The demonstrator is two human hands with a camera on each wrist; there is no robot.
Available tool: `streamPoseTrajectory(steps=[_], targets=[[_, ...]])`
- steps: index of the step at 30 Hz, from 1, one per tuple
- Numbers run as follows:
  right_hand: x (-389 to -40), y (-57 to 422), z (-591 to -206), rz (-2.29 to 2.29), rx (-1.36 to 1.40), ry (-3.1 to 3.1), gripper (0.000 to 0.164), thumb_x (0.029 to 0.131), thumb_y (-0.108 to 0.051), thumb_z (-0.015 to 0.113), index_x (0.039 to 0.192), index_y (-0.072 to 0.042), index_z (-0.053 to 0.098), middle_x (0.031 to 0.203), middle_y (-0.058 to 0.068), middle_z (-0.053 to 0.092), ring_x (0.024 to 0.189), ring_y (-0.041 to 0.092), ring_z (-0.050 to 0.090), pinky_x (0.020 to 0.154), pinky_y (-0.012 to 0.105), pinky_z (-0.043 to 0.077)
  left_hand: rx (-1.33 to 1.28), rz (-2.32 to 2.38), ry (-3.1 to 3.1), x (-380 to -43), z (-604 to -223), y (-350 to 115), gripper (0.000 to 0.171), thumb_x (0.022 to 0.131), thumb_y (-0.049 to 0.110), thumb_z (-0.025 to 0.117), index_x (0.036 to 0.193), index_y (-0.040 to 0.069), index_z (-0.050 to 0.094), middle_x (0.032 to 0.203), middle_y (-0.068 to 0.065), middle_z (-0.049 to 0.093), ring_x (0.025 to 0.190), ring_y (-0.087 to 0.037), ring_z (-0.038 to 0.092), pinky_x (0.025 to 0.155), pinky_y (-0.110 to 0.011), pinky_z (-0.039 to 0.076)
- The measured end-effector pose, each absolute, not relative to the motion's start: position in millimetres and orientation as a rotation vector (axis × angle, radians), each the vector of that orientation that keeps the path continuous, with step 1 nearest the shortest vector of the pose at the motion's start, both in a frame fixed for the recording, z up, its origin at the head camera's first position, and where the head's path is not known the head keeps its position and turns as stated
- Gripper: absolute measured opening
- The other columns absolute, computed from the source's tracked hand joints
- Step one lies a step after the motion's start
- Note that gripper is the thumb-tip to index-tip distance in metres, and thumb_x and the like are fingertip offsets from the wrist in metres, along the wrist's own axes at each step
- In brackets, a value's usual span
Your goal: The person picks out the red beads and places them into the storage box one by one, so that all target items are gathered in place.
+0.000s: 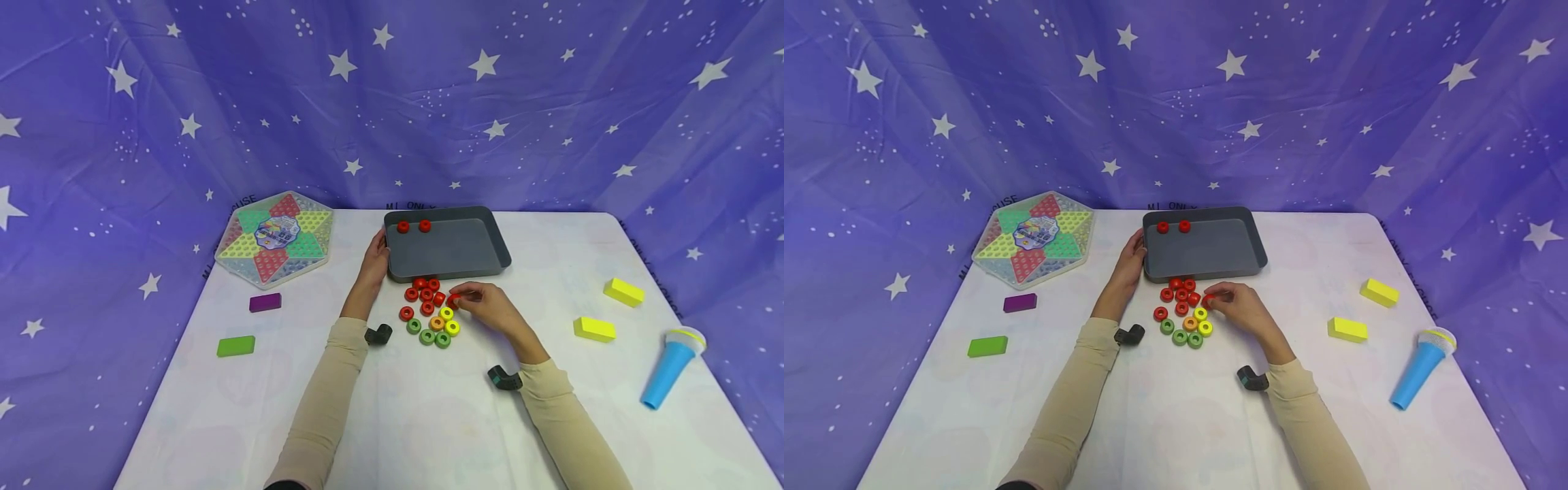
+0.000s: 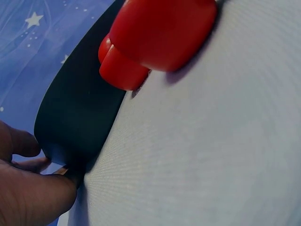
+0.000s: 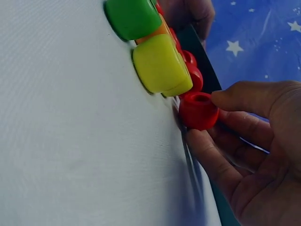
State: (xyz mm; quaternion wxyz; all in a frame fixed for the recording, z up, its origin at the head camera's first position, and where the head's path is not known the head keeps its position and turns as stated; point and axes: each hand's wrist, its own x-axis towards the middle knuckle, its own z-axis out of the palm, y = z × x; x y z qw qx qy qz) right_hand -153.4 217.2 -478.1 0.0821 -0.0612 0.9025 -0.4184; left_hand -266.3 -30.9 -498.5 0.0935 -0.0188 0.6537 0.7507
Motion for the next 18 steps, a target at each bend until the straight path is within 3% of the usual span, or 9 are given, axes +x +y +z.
streamPoseTrajectory(steps=[6, 11, 18], targets=[[-155.5, 220.6, -465.5, -1.291, -0.15, 2.684, 0.025, 0.091, -0.019, 0.066, 0.115, -0.014, 0.07, 0.112, 0.006, 0.07, 0.103, 0.023, 0.063, 0.08, 0.033, 0.049, -0.039, 2.256, 1.959, -267.1, -496.8, -29.1, 0.053, 0.102, 0.002, 0.034, 0.153, 0.01, 0.024, 0.158, -0.011, 0.026, 0.145, -0.02, 0.024, 0.118, -0.033, 0.021], [-161.2, 221.3, -442.5, -1.417, -0.154, 2.596, 0.029, 0.094, -0.018, 0.063, 0.12, -0.008, 0.067, 0.116, 0.012, 0.068, 0.108, 0.027, 0.062, 0.084, 0.035, 0.048, -0.032, 2.261, 1.958, -265.5, -491.3, -28.9, 0.053, 0.101, 0.001, 0.034, 0.153, 0.008, 0.024, 0.158, -0.014, 0.025, 0.145, -0.022, 0.024, 0.118, -0.033, 0.021], [-194.8, 227.9, -436.4, -1.72, -0.098, 2.37, 0.038, 0.097, -0.021, 0.059, 0.129, -0.001, 0.059, 0.125, 0.016, 0.063, 0.105, 0.015, 0.065, 0.096, 0.03, 0.05, -0.059, 2.242, 1.973, -265.9, -497.8, -28.9, 0.053, 0.102, 0.003, 0.034, 0.153, 0.011, 0.025, 0.158, -0.011, 0.026, 0.145, -0.019, 0.025, 0.118, -0.032, 0.021]])
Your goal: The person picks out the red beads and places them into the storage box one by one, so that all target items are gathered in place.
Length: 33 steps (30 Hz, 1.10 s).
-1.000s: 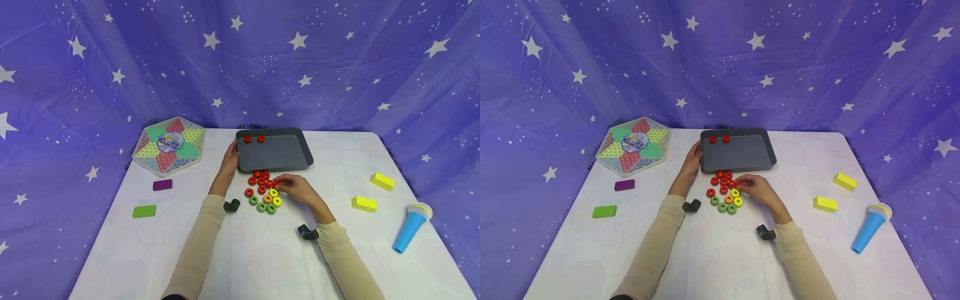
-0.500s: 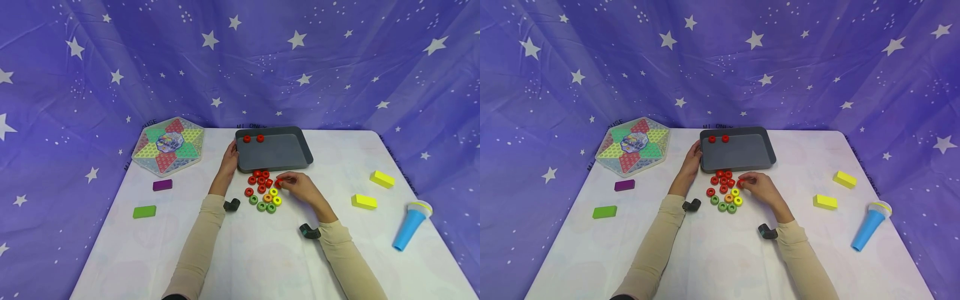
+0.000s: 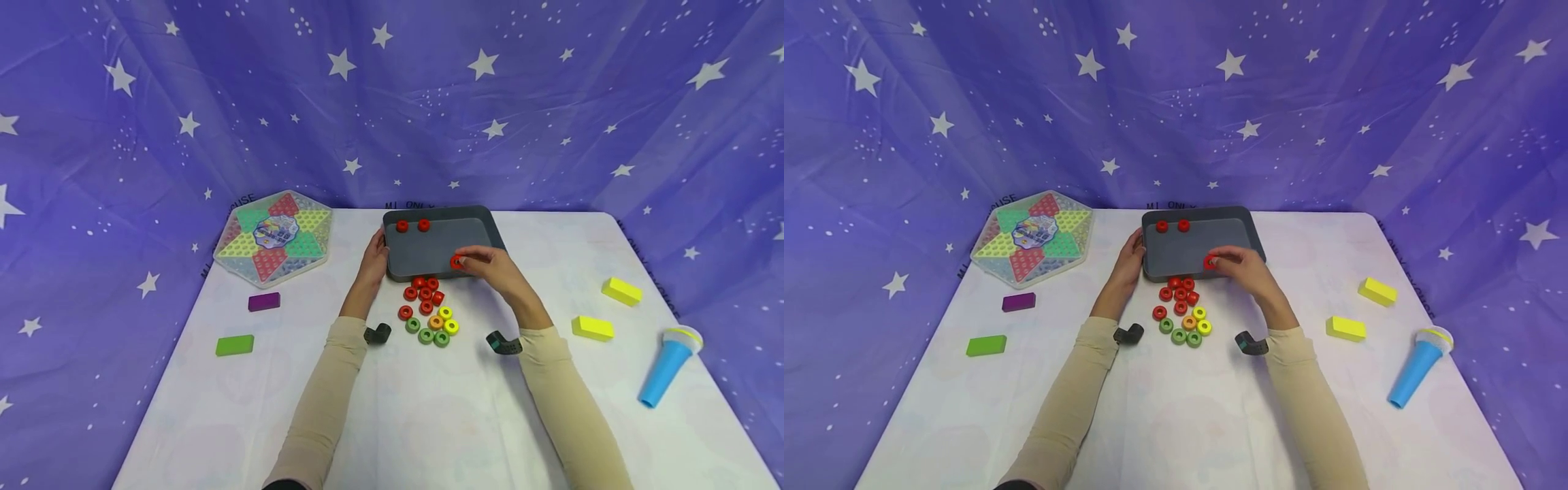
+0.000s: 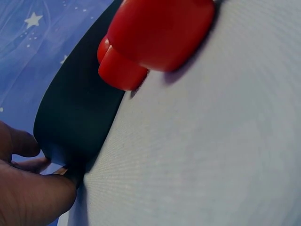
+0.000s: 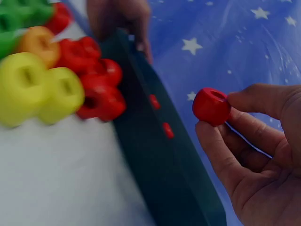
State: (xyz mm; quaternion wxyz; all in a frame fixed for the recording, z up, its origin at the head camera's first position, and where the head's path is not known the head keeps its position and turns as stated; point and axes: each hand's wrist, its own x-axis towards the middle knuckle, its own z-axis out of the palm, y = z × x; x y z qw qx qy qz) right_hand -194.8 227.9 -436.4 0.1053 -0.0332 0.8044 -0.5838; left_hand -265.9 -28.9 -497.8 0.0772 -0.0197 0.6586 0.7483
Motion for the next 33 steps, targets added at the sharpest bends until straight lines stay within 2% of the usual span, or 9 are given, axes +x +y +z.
streamPoseTrajectory(steps=[3, 10, 14, 19, 23, 29, 33], targets=[[-218.4, 225.6, -432.1, -1.846, -0.055, 2.268, 0.037, 0.098, -0.015, 0.056, 0.13, 0.004, 0.056, 0.124, 0.016, 0.06, 0.103, 0.011, 0.064, 0.096, 0.028, 0.05, -0.062, 2.245, 1.976, -268.5, -496.1, -32.0, 0.053, 0.102, 0.004, 0.035, 0.153, 0.012, 0.026, 0.158, -0.009, 0.027, 0.145, -0.019, 0.025, 0.118, -0.032, 0.021], [-272.7, 224.5, -433.8, -2.042, 0.183, 2.045, 0.037, 0.099, -0.006, 0.049, 0.134, 0.005, 0.051, 0.13, 0.016, 0.055, 0.108, 0.015, 0.062, 0.105, 0.039, 0.042, -0.045, 2.271, 1.958, -272.1, -491.5, -34.7, 0.053, 0.102, 0.003, 0.034, 0.153, 0.011, 0.026, 0.158, -0.011, 0.027, 0.145, -0.02, 0.024, 0.119, -0.033, 0.02], [-294.4, 230.0, -441.3, -2.083, 0.349, 1.938, 0.041, 0.1, -0.005, 0.046, 0.14, 0.005, 0.045, 0.141, 0.021, 0.047, 0.115, 0.018, 0.058, 0.104, 0.034, 0.044, -0.026, 2.27, 1.949, -272.3, -492.7, -34.4, 0.053, 0.101, 0.002, 0.034, 0.153, 0.01, 0.025, 0.158, -0.012, 0.027, 0.145, -0.021, 0.024, 0.119, -0.034, 0.019], [-311.1, 233.8, -450.2, -2.079, 0.553, 1.893, 0.044, 0.099, -0.006, 0.047, 0.142, 0.002, 0.043, 0.142, 0.018, 0.046, 0.112, 0.016, 0.059, 0.097, 0.027, 0.048, 0.002, 2.267, 1.967, -270.7, -493.8, -34.0, 0.053, 0.101, 0.002, 0.034, 0.153, 0.01, 0.024, 0.158, -0.012, 0.026, 0.145, -0.022, 0.024, 0.119, -0.035, 0.019], [-317.7, 233.1, -455.5, -2.05, 0.649, 1.933, 0.044, 0.098, -0.005, 0.049, 0.141, 0.003, 0.043, 0.131, 0.015, 0.053, 0.103, 0.014, 0.064, 0.094, 0.024, 0.049, -0.016, 2.257, 1.982, -267.2, -496.5, -33.9, 0.053, 0.101, 0.003, 0.035, 0.153, 0.011, 0.025, 0.158, -0.012, 0.026, 0.145, -0.023, 0.025, 0.119, -0.036, 0.02], [-322.3, 229.9, -459.4, -1.962, 0.809, 2.057, 0.043, 0.094, -0.005, 0.055, 0.135, 0.005, 0.048, 0.094, 0.004, 0.061, 0.076, 0.007, 0.067, 0.088, 0.025, 0.052, -0.056, 2.224, 1.996, -260.8, -504.1, -31.8, 0.054, 0.101, 0.004, 0.036, 0.153, 0.013, 0.027, 0.157, -0.011, 0.027, 0.144, -0.023, 0.026, 0.118, -0.037, 0.021], [-327.1, 226.1, -459.3, -1.886, 0.832, 2.159, 0.042, 0.09, -0.006, 0.058, 0.13, 0.004, 0.05, 0.078, 0.0, 0.061, 0.066, 0.005, 0.066, 0.084, 0.026, 0.055, -0.059, 2.245, 2.005, -259.5, -504.4, -30.6, 0.053, 0.1, 0.004, 0.036, 0.152, 0.011, 0.028, 0.157, -0.012, 0.028, 0.144, -0.025, 0.026, 0.118, -0.038, 0.021]])
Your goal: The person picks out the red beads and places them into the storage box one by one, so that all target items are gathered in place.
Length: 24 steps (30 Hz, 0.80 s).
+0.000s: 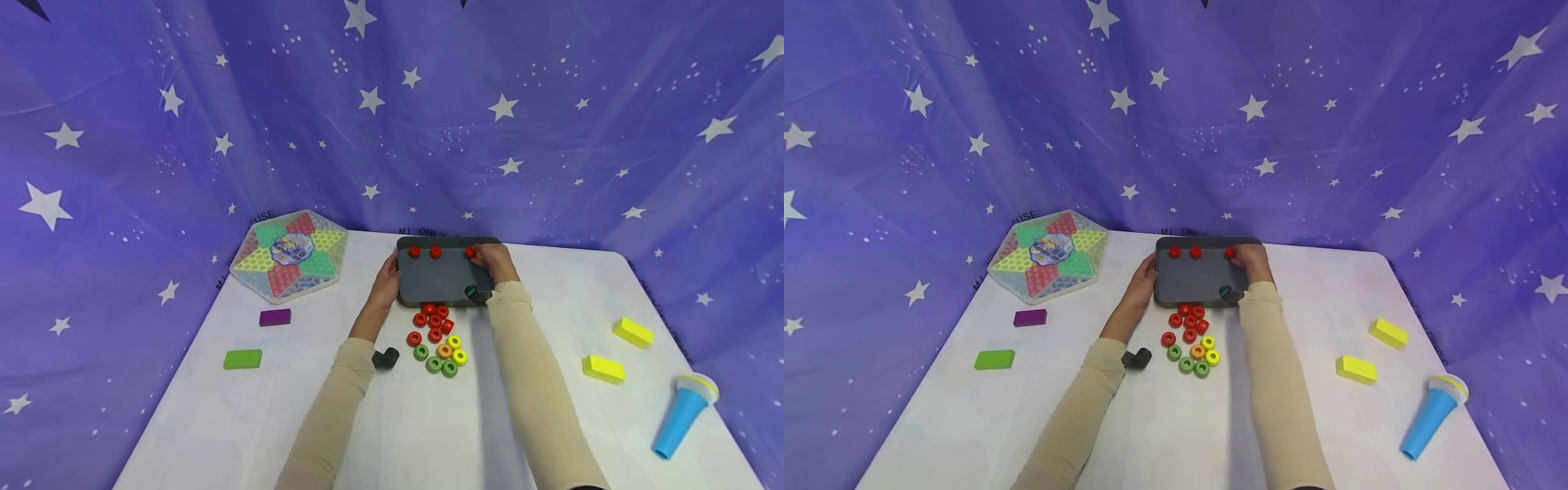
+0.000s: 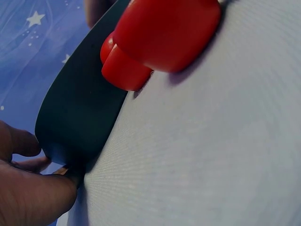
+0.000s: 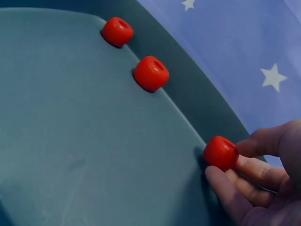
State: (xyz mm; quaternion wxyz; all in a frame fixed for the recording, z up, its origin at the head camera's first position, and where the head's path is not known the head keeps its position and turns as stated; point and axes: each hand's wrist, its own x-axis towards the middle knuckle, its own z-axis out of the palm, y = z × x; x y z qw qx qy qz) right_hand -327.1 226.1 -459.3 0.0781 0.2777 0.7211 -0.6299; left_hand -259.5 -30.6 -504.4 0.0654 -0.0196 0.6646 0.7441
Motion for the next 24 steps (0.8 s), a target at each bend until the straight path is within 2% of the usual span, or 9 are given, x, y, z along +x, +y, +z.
streamPoseTrajectory(steps=[4, 8, 14, 17, 20, 22, 24], targets=[[-330.5, 223.4, -459.2, -1.729, 0.843, 2.339, 0.035, 0.087, -0.01, 0.059, 0.12, 0.004, 0.058, 0.072, 0.0, 0.061, 0.057, 0.003, 0.065, 0.07, 0.021, 0.057, -0.042, 2.259, 2.003, -259.3, -504.9, -29.6, 0.053, 0.1, 0.003, 0.036, 0.152, 0.01, 0.028, 0.156, -0.015, 0.028, 0.144, -0.028, 0.026, 0.118, -0.04, 0.02], [-332.2, 221.3, -458.6, -1.581, 0.854, 2.465, 0.031, 0.087, -0.012, 0.058, 0.112, 0.004, 0.064, 0.067, 0.0, 0.062, 0.051, 0.003, 0.064, 0.056, 0.017, 0.054, -0.053, 2.234, 2.012, -256.7, -504.4, -30.2, 0.053, 0.101, 0.004, 0.036, 0.153, 0.01, 0.027, 0.157, -0.014, 0.028, 0.144, -0.027, 0.025, 0.118, -0.04, 0.02], [-327.5, 219.9, -463.0, -1.521, 0.838, 2.561, 0.023, 0.083, -0.011, 0.058, 0.1, 0.001, 0.069, 0.049, -0.006, 0.061, 0.044, 0.002, 0.061, 0.048, 0.013, 0.047, -0.047, 2.226, 2.029, -251.7, -506.5, -30.3, 0.053, 0.101, 0.005, 0.036, 0.153, 0.01, 0.027, 0.157, -0.013, 0.026, 0.145, -0.025, 0.024, 0.119, -0.039, 0.02], [-327.7, 219.4, -462.6, -1.495, 0.814, 2.608, 0.02, 0.083, -0.011, 0.059, 0.097, -0.001, 0.069, 0.047, -0.007, 0.061, 0.044, 0.002, 0.06, 0.046, 0.012, 0.043, -0.019, 2.247, 2.017, -253.6, -506.2, -30.5, 0.053, 0.101, 0.003, 0.035, 0.153, 0.008, 0.026, 0.157, -0.014, 0.025, 0.145, -0.027, 0.023, 0.119, -0.038, 0.02], [-328.9, 219.6, -461.7, -1.525, 0.811, 2.573, 0.021, 0.085, -0.01, 0.06, 0.102, 0.0, 0.068, 0.056, -0.005, 0.066, 0.051, 0.004, 0.064, 0.05, 0.013, 0.047, 0.002, 2.257, 2.008, -256.1, -505.7, -30.9, 0.053, 0.101, 0.002, 0.034, 0.153, 0.007, 0.025, 0.157, -0.016, 0.025, 0.145, -0.028, 0.023, 0.119, -0.039, 0.019], [-329.5, 219.6, -461.3, -1.555, 0.824, 2.53, 0.026, 0.086, -0.009, 0.06, 0.108, 0.002, 0.067, 0.074, 0.003, 0.071, 0.057, 0.005, 0.067, 0.057, 0.016, 0.052, 0.005, 2.237, 1.997, -255.2, -500.6, -32.2, 0.053, 0.101, 0.002, 0.033, 0.153, 0.007, 0.023, 0.158, -0.017, 0.023, 0.145, -0.028, 0.022, 0.119, -0.039, 0.018], [-329.6, 220.1, -460.7, -1.582, 0.838, 2.496, 0.031, 0.085, -0.007, 0.06, 0.113, 0.004, 0.064, 0.093, 0.01, 0.071, 0.062, 0.007, 0.069, 0.065, 0.02, 0.056, 0.008, 2.228, 1.992, -256.5, -500.7, -32.2, 0.054, 0.101, 0.002, 0.033, 0.153, 0.008, 0.022, 0.158, -0.016, 0.022, 0.146, -0.028, 0.021, 0.119, -0.039, 0.017]])
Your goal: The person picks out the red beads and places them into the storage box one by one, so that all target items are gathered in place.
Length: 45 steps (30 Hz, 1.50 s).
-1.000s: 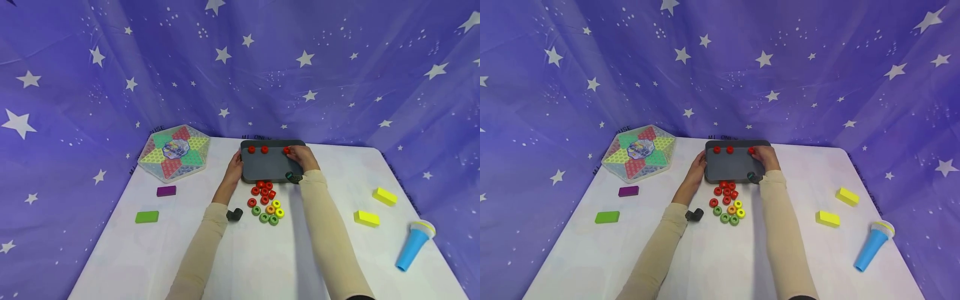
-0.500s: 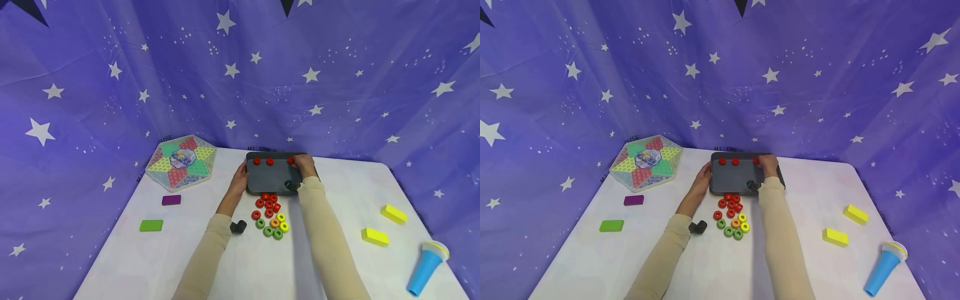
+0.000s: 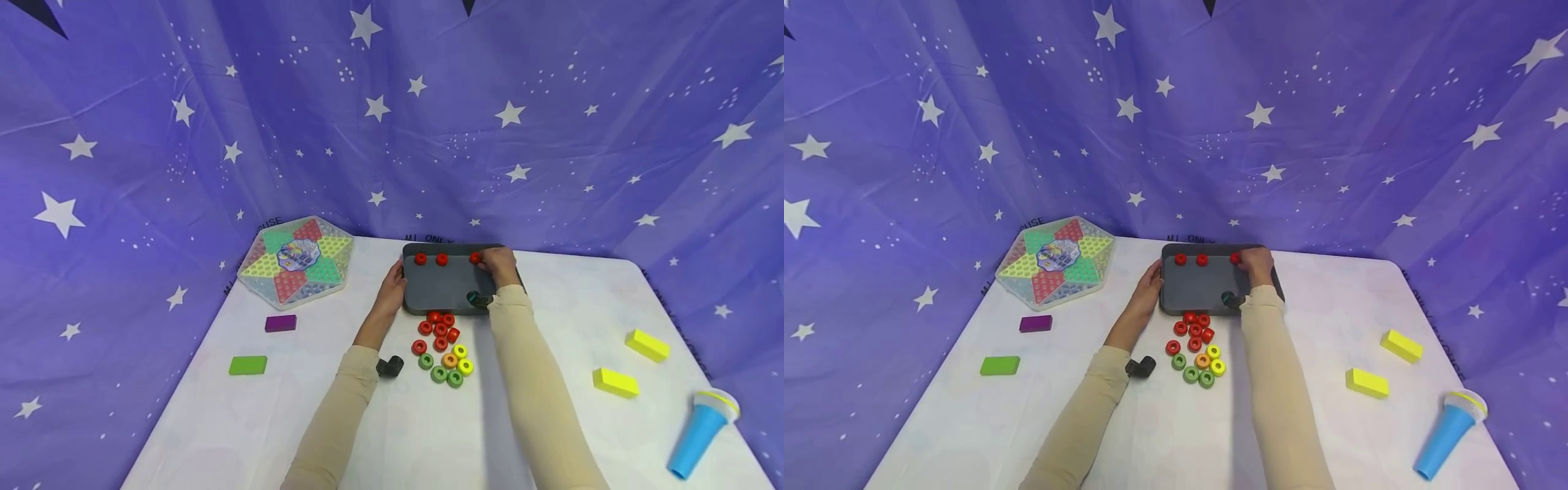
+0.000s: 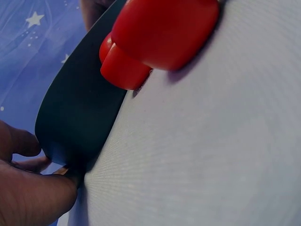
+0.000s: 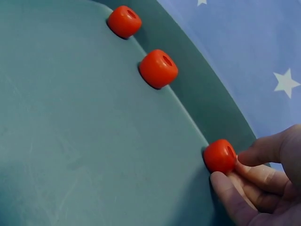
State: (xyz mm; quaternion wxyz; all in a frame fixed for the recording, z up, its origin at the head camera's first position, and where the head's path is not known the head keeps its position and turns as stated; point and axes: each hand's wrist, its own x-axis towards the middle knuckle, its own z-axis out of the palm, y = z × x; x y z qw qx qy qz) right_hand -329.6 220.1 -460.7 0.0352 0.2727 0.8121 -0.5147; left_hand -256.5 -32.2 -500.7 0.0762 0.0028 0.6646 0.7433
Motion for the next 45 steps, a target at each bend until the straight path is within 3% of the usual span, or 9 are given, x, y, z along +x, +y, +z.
streamPoseTrajectory(steps=[3, 10, 17, 20, 24, 27, 32, 40, 45], targets=[[-326.0, 222.3, -461.6, -1.649, 0.835, 2.447, 0.034, 0.087, -0.006, 0.058, 0.118, 0.007, 0.061, 0.109, 0.016, 0.064, 0.07, 0.009, 0.07, 0.076, 0.025, 0.057, -0.008, 2.213, 1.984, -256.1, -502.0, -31.0, 0.054, 0.101, 0.003, 0.034, 0.154, 0.009, 0.022, 0.158, -0.014, 0.022, 0.146, -0.026, 0.021, 0.119, -0.038, 0.017], [-316.8, 222.1, -461.2, -1.847, 0.717, 2.437, 0.036, 0.09, -0.007, 0.055, 0.122, 0.007, 0.062, 0.114, 0.02, 0.061, 0.089, 0.015, 0.07, 0.086, 0.028, 0.054, -0.032, 2.228, 2.011, -263.1, -505.0, -29.1, 0.053, 0.101, 0.003, 0.035, 0.153, 0.01, 0.027, 0.157, -0.013, 0.027, 0.144, -0.024, 0.026, 0.118, -0.037, 0.021], [-297.9, 225.8, -452.5, -1.923, 0.601, 2.439, 0.038, 0.096, -0.012, 0.049, 0.128, 0.006, 0.057, 0.129, 0.022, 0.057, 0.115, 0.033, 0.058, 0.098, 0.038, 0.049, -0.037, 2.243, 1.994, -265.1, -505.3, -30.4, 0.054, 0.1, 0.001, 0.035, 0.152, 0.01, 0.027, 0.156, -0.014, 0.028, 0.144, -0.025, 0.027, 0.118, -0.036, 0.022], [-285.6, 229.0, -447.1, -1.994, 0.567, 2.403, 0.037, 0.098, -0.011, 0.048, 0.13, 0.006, 0.055, 0.129, 0.021, 0.056, 0.114, 0.029, 0.059, 0.1, 0.038, 0.048, -0.042, 2.231, 2.001, -264.5, -504.8, -30.0, 0.054, 0.1, 0.002, 0.036, 0.153, 0.011, 0.027, 0.157, -0.013, 0.028, 0.144, -0.024, 0.027, 0.118, -0.036, 0.022], [-267.6, 231.1, -439.8, -2.123, 0.509, 2.295, 0.037, 0.097, -0.008, 0.051, 0.131, 0.007, 0.053, 0.113, 0.007, 0.06, 0.098, 0.012, 0.062, 0.102, 0.037, 0.046, -0.034, 2.232, 2.005, -265.2, -502.7, -30.7, 0.054, 0.101, 0.003, 0.036, 0.153, 0.012, 0.027, 0.157, -0.012, 0.027, 0.144, -0.023, 0.026, 0.118, -0.035, 0.021], [-253.0, 230.4, -435.3, -2.188, 0.455, 2.218, 0.038, 0.097, -0.007, 0.053, 0.132, 0.007, 0.052, 0.105, 0.0, 0.06, 0.093, 0.007, 0.062, 0.104, 0.038, 0.044, -0.037, 2.234, 2.004, -266.7, -502.4, -31.3, 0.054, 0.101, 0.003, 0.036, 0.153, 0.012, 0.027, 0.157, -0.012, 0.027, 0.144, -0.023, 0.026, 0.118, -0.035, 0.021], [-227.1, 224.4, -432.0, -2.206, 0.364, 2.179, 0.039, 0.096, -0.007, 0.055, 0.132, 0.008, 0.051, 0.117, 0.007, 0.058, 0.102, 0.01, 0.061, 0.104, 0.038, 0.043, -0.057, 2.23, 1.999, -267.5, -503.8, -32.3, 0.053, 0.101, 0.003, 0.035, 0.153, 0.013, 0.027, 0.157, -0.012, 0.027, 0.145, -0.023, 0.026, 0.118, -0.035, 0.021], [-192.9, 215.3, -438.5, -2.088, 0.26, 2.314, 0.038, 0.096, -0.013, 0.059, 0.129, 0.006, 0.055, 0.118, 0.007, 0.06, 0.103, 0.01, 0.062, 0.088, 0.019, 0.052, -0.032, 2.227, 1.987, -266.6, -503.7, -31.5, 0.054, 0.101, 0.004, 0.035, 0.153, 0.013, 0.026, 0.158, -0.011, 0.025, 0.145, -0.022, 0.024, 0.118, -0.034, 0.021], [-173.7, 207.0, -446.2, -2.027, 0.216, 2.349, 0.037, 0.095, -0.012, 0.06, 0.127, 0.005, 0.057, 0.129, 0.018, 0.056, 0.111, 0.025, 0.06, 0.085, 0.019, 0.053, -0.028, 2.241, 1.98, -266.8, -501.7, -31.8, 0.054, 0.101, 0.003, 0.035, 0.153, 0.012, 0.026, 0.158, -0.012, 0.025, 0.145, -0.022, 0.024, 0.119, -0.034, 0.02]])
